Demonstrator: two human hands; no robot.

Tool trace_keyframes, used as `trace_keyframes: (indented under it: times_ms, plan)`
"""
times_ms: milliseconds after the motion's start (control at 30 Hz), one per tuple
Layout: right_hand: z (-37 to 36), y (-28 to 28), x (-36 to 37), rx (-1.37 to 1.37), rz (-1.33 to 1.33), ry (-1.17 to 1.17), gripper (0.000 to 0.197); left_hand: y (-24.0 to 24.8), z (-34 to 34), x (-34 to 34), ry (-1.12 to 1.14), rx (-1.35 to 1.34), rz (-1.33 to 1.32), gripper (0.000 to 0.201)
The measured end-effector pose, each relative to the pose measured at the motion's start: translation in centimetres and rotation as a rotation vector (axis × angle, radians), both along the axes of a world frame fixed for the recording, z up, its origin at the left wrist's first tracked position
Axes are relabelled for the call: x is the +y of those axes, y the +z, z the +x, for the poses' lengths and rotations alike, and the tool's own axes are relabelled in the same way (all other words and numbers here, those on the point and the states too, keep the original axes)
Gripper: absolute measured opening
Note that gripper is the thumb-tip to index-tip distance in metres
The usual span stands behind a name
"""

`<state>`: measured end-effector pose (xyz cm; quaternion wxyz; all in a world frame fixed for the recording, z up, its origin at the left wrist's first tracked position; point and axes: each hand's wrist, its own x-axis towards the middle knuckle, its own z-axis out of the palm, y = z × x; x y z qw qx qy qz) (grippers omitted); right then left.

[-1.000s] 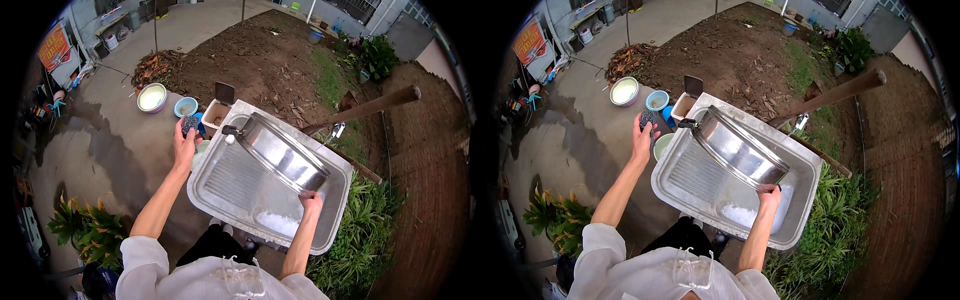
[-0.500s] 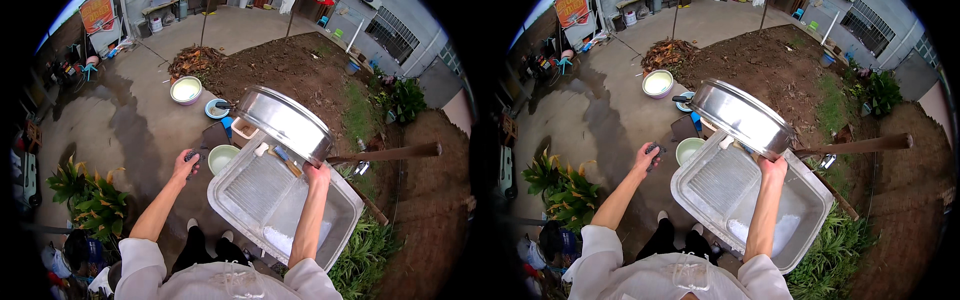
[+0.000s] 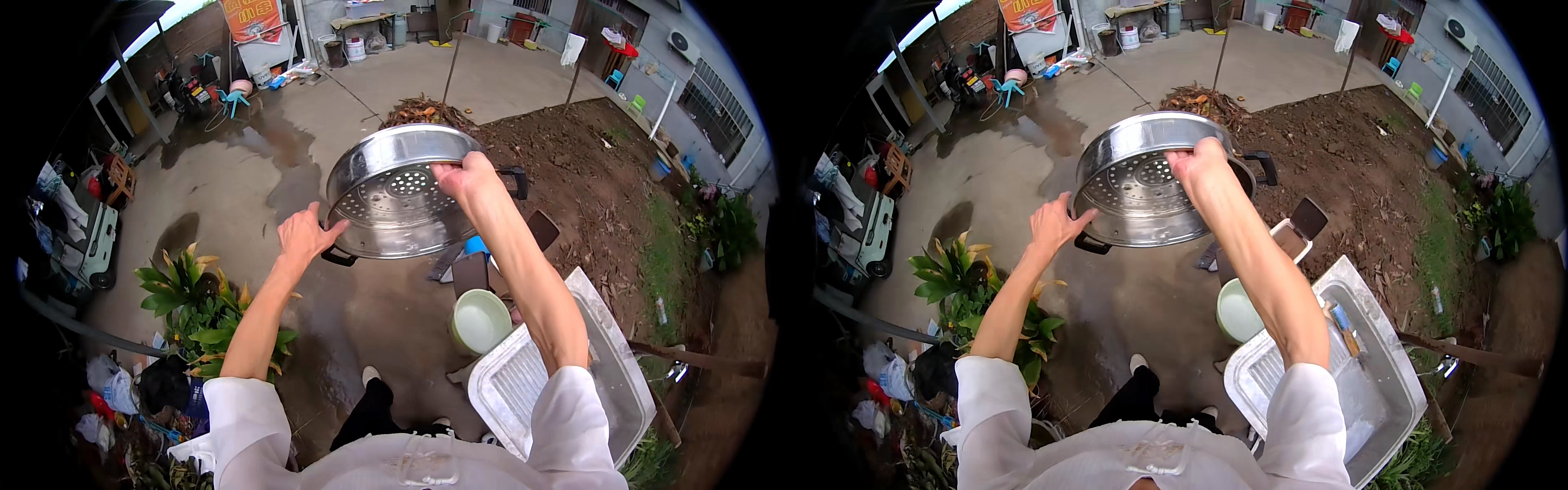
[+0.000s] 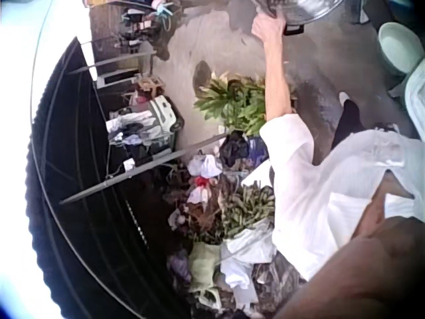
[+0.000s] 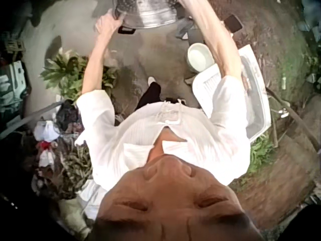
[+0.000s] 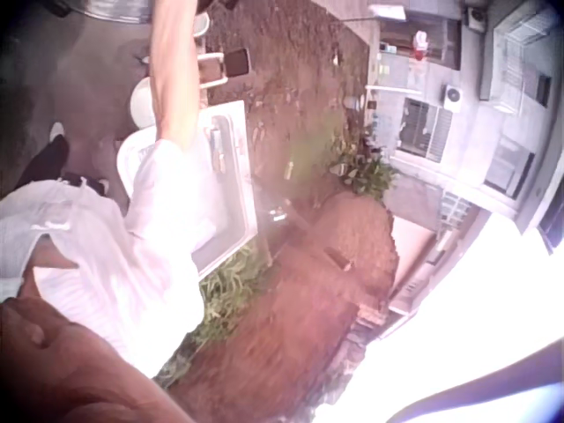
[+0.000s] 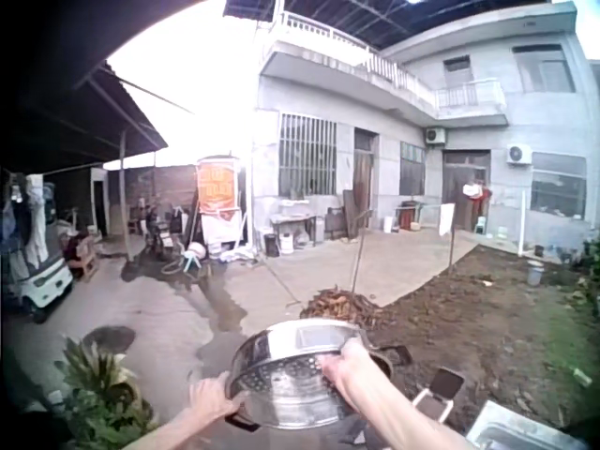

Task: The person washes a metal steamer pot and its perforated insert by hand in an outdoor sink, using water and a cloth to scrub the surfaces.

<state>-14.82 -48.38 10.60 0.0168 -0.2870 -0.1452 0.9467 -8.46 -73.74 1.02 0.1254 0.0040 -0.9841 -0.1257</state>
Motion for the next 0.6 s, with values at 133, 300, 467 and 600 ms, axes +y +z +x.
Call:
trace_keyframes:
  times_ms: [133,300,467,600]
  plan:
    - [-6.1,1.5,-9.8,0.263,0.2,0.55,0.039,-3.8,-4.7,-7.5,0.17,-0.084,0.206,0.051]
    - [-11.5,3.0,-13.8,0.827,1.514,0.985,0.045,-8.0,-11.5,-15.8,0.464,-0.232,0.491,0.047]
    - [-20.5,-3.3,-6.5,0.487,1.346,0.676,0.033,-16.0,-17.6,-21.2,0.598,-0.29,0.845,0.049]
    - [-27.4,-11.3,3.6,0.198,1.237,0.593,0.03,-21.8,-21.2,-25.7,0.664,-0.354,1.22,0.039]
